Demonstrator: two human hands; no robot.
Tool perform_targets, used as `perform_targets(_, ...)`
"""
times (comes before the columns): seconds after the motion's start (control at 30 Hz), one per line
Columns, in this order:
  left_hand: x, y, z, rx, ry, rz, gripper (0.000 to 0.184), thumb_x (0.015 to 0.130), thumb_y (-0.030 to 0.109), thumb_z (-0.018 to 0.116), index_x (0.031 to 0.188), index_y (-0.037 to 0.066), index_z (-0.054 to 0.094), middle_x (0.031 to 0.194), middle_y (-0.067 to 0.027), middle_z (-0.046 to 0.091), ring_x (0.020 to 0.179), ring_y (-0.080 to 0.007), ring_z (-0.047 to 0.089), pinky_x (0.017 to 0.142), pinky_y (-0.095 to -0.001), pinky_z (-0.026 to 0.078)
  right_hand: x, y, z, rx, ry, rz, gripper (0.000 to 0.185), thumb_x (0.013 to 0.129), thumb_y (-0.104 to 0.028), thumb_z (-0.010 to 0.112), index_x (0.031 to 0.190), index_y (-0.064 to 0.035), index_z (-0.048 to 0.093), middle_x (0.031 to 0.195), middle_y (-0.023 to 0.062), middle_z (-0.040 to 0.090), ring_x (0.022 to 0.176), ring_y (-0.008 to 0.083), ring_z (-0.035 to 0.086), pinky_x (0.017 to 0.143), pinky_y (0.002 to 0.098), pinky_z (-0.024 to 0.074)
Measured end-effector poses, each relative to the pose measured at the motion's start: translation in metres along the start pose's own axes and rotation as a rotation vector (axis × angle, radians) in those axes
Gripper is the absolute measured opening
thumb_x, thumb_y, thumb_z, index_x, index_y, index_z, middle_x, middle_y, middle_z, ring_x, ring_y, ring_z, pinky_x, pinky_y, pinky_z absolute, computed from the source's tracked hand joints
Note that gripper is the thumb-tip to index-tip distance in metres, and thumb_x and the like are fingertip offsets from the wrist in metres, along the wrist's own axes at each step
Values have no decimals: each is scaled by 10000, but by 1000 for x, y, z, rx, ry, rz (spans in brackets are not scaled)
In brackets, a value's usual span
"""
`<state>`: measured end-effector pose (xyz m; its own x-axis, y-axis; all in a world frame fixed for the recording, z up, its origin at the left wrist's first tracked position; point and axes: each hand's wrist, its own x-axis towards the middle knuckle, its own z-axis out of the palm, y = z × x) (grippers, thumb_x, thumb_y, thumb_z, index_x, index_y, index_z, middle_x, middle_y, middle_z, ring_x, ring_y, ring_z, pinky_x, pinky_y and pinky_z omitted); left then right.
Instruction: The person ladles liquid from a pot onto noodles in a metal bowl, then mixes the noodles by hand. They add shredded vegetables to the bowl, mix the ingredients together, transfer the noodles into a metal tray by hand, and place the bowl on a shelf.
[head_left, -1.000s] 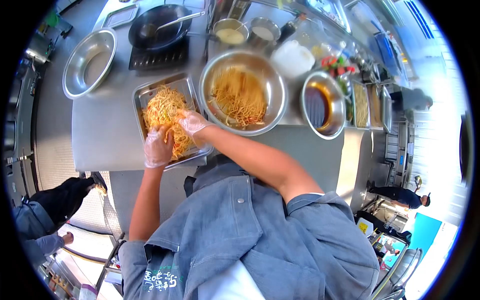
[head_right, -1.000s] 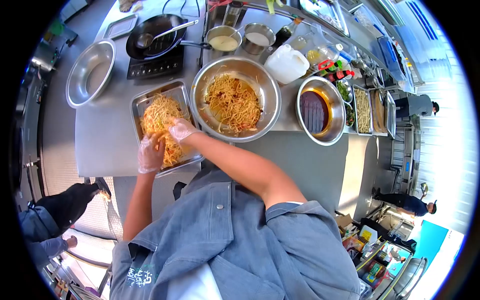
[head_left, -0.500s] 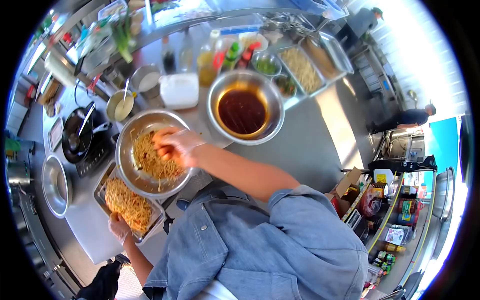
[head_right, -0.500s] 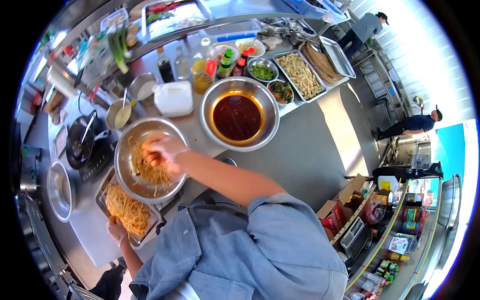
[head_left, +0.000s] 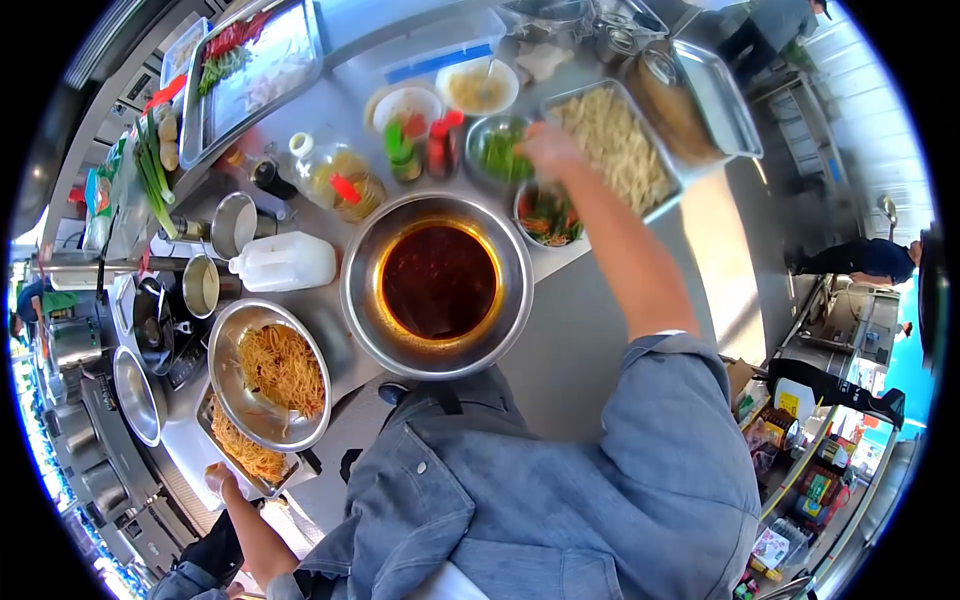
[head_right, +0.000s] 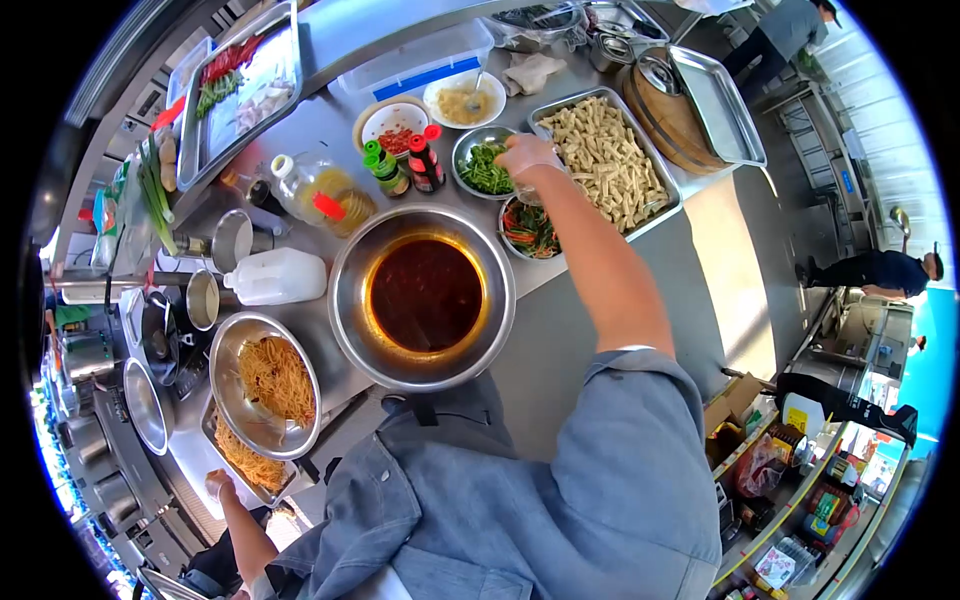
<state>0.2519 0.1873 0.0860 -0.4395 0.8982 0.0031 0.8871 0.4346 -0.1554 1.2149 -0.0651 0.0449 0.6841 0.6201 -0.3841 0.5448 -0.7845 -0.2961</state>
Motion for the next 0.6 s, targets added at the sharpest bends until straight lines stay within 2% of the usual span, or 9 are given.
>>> perform_targets(0.03,0,-4,-3,-25,62,48,250,823,222,661,948,40,780,872,-193,758,791,-319,738,744,-432,580,10,-4,3,-39,-100,13,630,805,-405,816,1287,-31,657,1305,176,666,1237,293,628,1033,399,500)
perform_targets(0.13,-13,2,-20,-77,124,100,239,837,215,656,937,31,772,825,-203,749,723,-322,725,692,-433,576,10,-21,8,-114,-185,74,713,793,-426,827,1350,-40,608,1337,181,649,1254,281,623,1043,370,500)
perform_targets(0.2,-30,17,-28,-172,73,12,236,857,212,651,958,29,759,780,-179,726,674,-288,701,637,-411,563,31,-18,30,-150,-223,79,628,870,-335,765,1390,-46,565,1372,177,629,1260,300,622,1021,395,524)
perform_targets(0.3,-45,18,-23,-501,-78,-164,243,918,218,636,1030,17,713,653,-77,626,535,-167,605,472,-322,497,78,8,76,-61,-30,77,313,950,-131,588,1235,-36,676,1291,188,675,1220,340,647,910,480,575)
perform_targets(0.33,-46,12,-16,-542,-63,-185,218,944,233,641,989,31,710,629,-51,599,510,-150,555,474,-313,454,76,8,70,-77,-17,27,262,930,-109,585,1147,-32,710,1233,213,691,1206,349,649,942,450,560)
perform_targets(0.4,-53,11,-18,-544,-83,-233,215,960,230,638,1015,33,704,631,-47,593,511,-142,548,469,-295,447,69,2,45,-127,-38,-74,272,901,-84,581,1139,-55,710,1226,220,687,1187,363,648,969,417,541)
perform_targets(0.53,-47,-5,8,-789,-90,-303,203,963,219,670,1046,35,684,691,-42,599,567,-126,555,467,-266,444,72,2,21,26,-76,-183,311,850,-226,708,1112,-59,705,1166,245,697,1133,374,657,1007,419,512)
perform_targets(0.57,-51,-6,13,-792,-101,-283,216,954,229,674,1046,34,688,694,-40,598,565,-127,555,469,-265,445,83,11,33,35,-64,-236,453,792,-284,779,1176,-69,671,1204,241,679,1148,379,644,1034,421,494)
perform_targets(0.6,-51,-6,17,-790,-100,-291,216,954,229,674,1046,34,688,694,-40,598,565,-127,555,469,-265,445,82,9,44,32,-69,-242,453,792,-284,779,1176,-69,671,1204,241,679,1148,379,644,1034,421,494)
